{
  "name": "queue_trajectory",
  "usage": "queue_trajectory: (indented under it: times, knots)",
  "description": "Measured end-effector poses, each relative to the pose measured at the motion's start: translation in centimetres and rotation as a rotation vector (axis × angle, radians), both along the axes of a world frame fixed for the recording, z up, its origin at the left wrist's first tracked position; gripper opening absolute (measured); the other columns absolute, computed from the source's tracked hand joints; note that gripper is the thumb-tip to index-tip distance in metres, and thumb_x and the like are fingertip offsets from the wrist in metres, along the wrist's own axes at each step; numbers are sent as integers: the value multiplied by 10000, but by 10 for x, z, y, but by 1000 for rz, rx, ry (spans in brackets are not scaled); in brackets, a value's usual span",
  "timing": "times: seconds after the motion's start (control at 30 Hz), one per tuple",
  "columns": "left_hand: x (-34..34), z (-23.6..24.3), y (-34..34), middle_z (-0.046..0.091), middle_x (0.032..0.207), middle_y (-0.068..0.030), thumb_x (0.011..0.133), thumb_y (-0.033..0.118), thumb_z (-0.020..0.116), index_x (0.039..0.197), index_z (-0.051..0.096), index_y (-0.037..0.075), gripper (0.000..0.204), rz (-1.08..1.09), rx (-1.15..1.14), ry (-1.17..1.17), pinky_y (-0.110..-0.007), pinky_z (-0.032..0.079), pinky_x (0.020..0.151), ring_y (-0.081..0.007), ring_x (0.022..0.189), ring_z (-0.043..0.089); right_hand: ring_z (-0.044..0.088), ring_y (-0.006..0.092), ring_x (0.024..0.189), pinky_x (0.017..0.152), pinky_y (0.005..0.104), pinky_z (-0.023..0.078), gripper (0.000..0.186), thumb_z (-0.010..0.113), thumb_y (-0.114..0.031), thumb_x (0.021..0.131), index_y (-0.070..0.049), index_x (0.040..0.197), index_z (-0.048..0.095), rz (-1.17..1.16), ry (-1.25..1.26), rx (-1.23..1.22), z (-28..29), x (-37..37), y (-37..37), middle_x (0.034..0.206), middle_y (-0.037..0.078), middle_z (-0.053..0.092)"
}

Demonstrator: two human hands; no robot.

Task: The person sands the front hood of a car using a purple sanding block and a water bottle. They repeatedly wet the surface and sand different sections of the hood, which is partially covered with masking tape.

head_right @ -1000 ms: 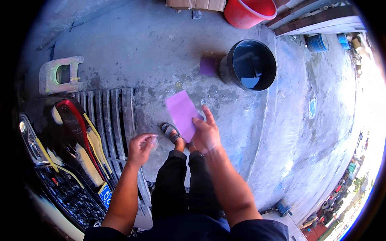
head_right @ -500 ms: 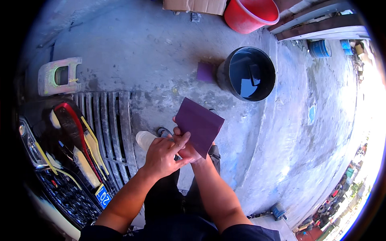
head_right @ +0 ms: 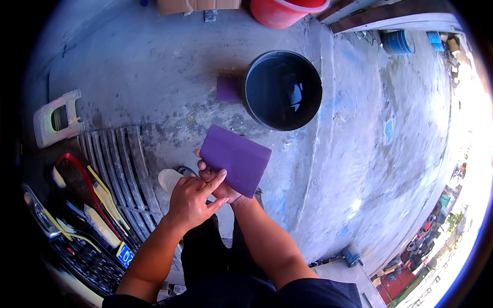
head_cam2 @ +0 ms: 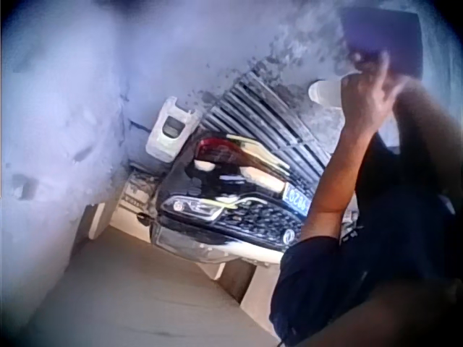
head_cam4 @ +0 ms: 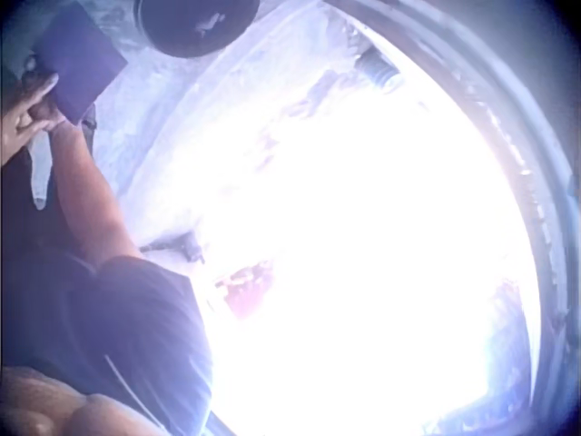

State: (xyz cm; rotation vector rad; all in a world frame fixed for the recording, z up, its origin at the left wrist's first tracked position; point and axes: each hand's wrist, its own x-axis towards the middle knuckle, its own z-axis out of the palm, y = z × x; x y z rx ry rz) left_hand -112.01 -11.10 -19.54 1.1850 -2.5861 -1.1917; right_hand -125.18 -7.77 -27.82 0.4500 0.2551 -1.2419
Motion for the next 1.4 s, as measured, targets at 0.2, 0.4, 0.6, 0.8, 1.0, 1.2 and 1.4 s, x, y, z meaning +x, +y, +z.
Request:
queue_trajectory:
  times: [0.2,0.4,0.6,0.8,1.0,1.2,1.4]
  knots:
    - [-33,-14,-18,580,678,-64,761,277,789,1345,584,72,653,-54,73,100,-376,457,701,-237,659,586,628,178,717,612,258,524,399,575,-275,978,-45,1301,536,-7,141,245,-21,-62,0,978,99,621]
    - [-24,-65,-36,586,693,-39,890,607,597,1250,627,-14,718,343,489,434,-308,455,679,-147,668,584,621,183,980,892,328,507,694,562,103,844,-79,1484,366,111,1076,31,-20,-127,-15,1173,100,568]
    - [-38,-102,-49,618,824,-14,859,638,638,1039,635,-35,697,422,784,490,-297,476,703,-105,771,571,579,173,1065,951,315,466,668,565,129,877,-71,1481,364,333,1122,-112,-18,-147,-36,1158,86,564]
    - [-60,-105,-58,596,846,5,947,242,640,982,611,-6,253,570,871,403,-256,454,668,-76,754,538,611,140,970,907,304,492,511,613,27,921,-42,1401,451,444,1076,-194,-39,-159,-55,1077,67,624]
    - [-60,-117,-60,584,845,1,974,190,591,973,599,0,190,698,797,407,-250,429,689,-76,764,515,503,397,1239,989,484,457,628,727,-179,801,-49,1361,477,354,2437,68,-166,-231,-84,1351,217,486]
    - [-34,-125,-57,582,916,-14,973,192,585,1045,575,0,206,781,623,387,-283,441,777,-110,837,523,285,403,1437,1144,472,318,851,648,-241,861,-60,1547,178,1306,2479,198,-239,-262,-87,1570,221,240]
    - [-13,-133,-53,568,872,2,983,179,575,1002,586,5,175,942,633,437,-250,413,710,-82,784,495,550,379,1238,1003,419,460,589,518,-113,868,-13,1428,363,1148,2075,384,-239,-263,-87,1293,254,578]
